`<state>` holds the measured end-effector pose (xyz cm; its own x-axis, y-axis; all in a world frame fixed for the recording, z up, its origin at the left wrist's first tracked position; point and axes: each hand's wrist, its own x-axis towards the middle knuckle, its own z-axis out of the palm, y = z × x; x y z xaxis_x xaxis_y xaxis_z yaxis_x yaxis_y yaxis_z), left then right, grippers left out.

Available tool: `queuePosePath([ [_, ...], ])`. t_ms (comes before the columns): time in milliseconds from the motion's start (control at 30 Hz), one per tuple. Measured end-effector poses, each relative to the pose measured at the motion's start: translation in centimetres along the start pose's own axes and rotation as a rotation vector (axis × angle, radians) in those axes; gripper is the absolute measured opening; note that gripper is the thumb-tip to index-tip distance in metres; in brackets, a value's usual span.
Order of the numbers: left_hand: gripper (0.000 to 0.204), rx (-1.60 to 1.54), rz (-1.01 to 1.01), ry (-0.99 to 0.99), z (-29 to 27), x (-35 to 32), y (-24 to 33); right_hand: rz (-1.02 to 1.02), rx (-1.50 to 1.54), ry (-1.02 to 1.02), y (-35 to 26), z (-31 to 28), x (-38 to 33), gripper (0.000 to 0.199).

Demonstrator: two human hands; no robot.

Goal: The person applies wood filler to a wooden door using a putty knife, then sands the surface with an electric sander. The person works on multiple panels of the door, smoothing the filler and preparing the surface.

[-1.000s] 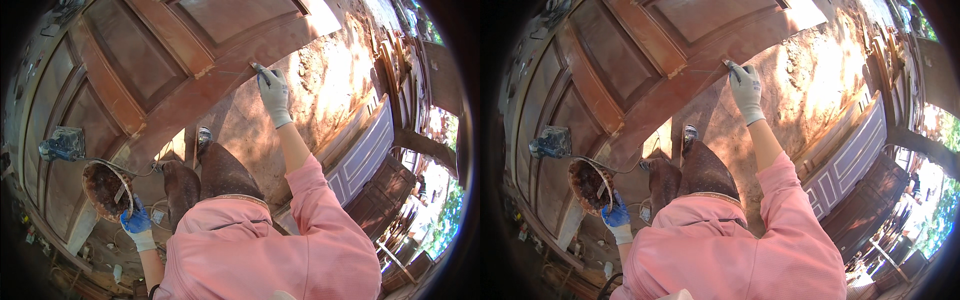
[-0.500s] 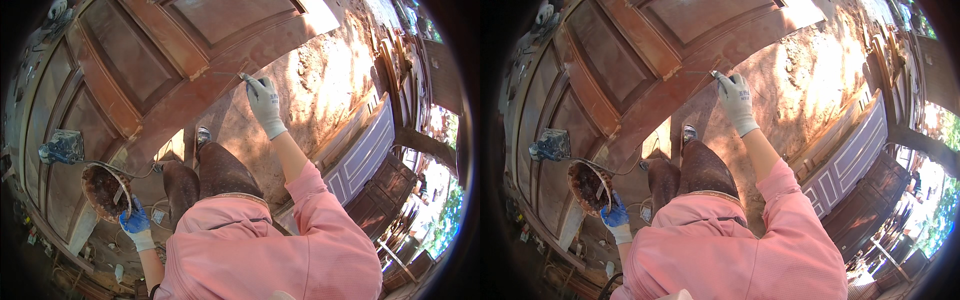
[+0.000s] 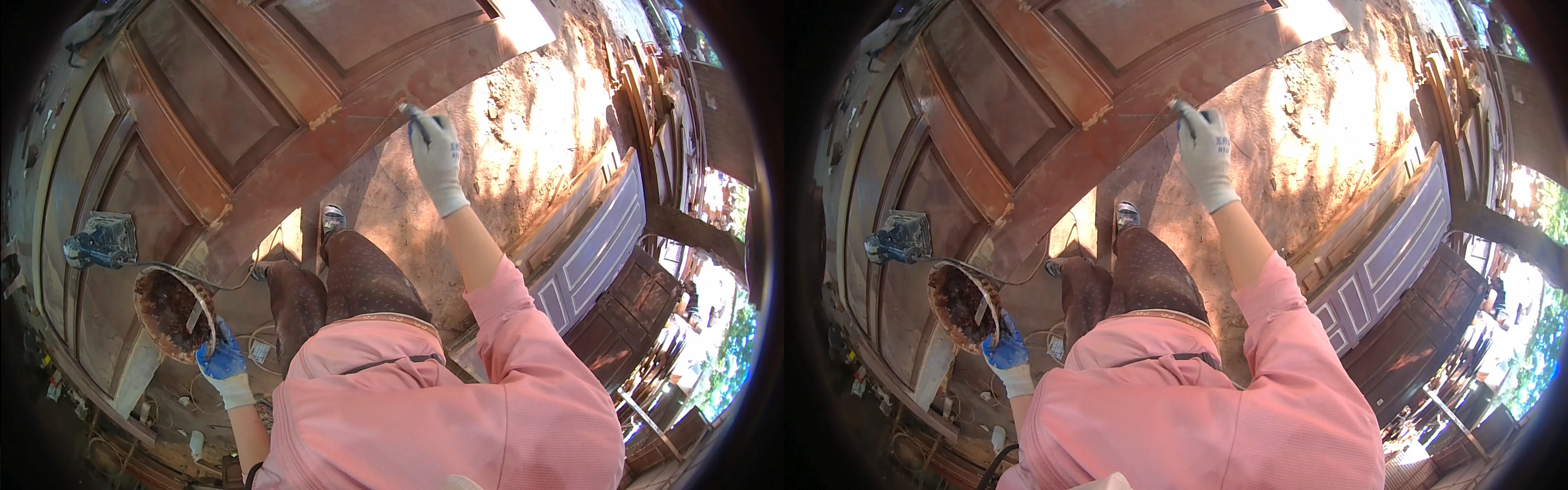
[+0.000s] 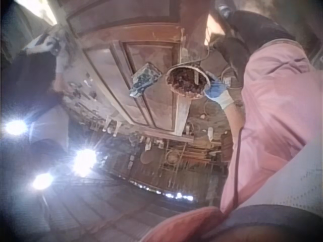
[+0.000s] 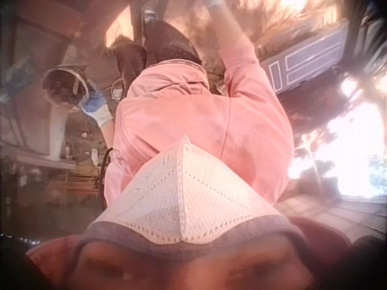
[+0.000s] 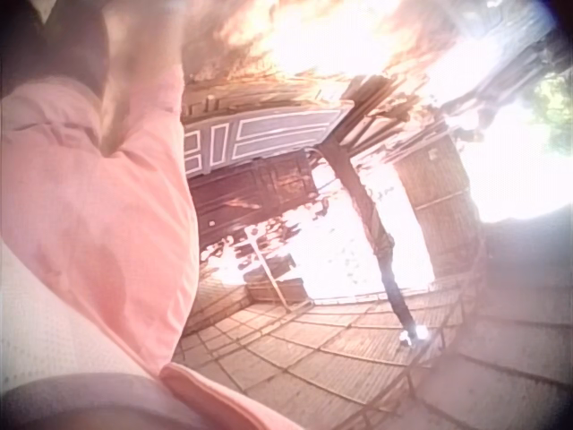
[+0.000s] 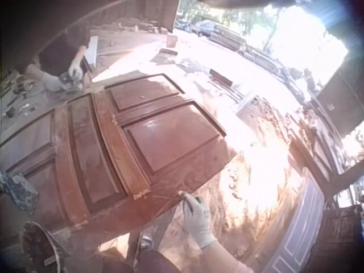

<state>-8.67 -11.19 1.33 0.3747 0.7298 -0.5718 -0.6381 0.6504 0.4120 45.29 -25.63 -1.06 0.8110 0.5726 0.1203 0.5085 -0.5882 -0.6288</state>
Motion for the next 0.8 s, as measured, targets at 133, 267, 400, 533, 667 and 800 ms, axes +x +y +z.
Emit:
queuePosePath([
  [133,0.059,-0.012,-0.006,0.024,-0.1,0.2,-0.1,-0.022,-0.07,0.023,1.2,0.5,0.9,0.033],
  [267,0.06,-0.008,-0.007,0.02,0.1,0.0,-0.2,-0.133,-0.142,-0.084,0.0,1.0,-2.4,0.034],
  [400,0.06,0.001,0.006,0.082,0.5,0.1,-0.4,-0.118,-0.092,-0.01,-0.3,0.6,-2.3,0.031],
  [533,0.059,0.002,-0.001,0.08,0.6,0.1,-0.4,-0.01,-0.087,0.065,0.8,0.5,0.3,0.031],
  [667,0.057,0.024,0.008,0.068,0.4,0.0,-0.2,-0.17,-0.194,0.03,1.2,1.3,-1.3,0.034],
  [800,0.056,0.042,0.015,0.051,0.7,0.0,-0.6,-0.095,-0.044,-0.081,-0.8,1.1,-2.6,0.032],
])
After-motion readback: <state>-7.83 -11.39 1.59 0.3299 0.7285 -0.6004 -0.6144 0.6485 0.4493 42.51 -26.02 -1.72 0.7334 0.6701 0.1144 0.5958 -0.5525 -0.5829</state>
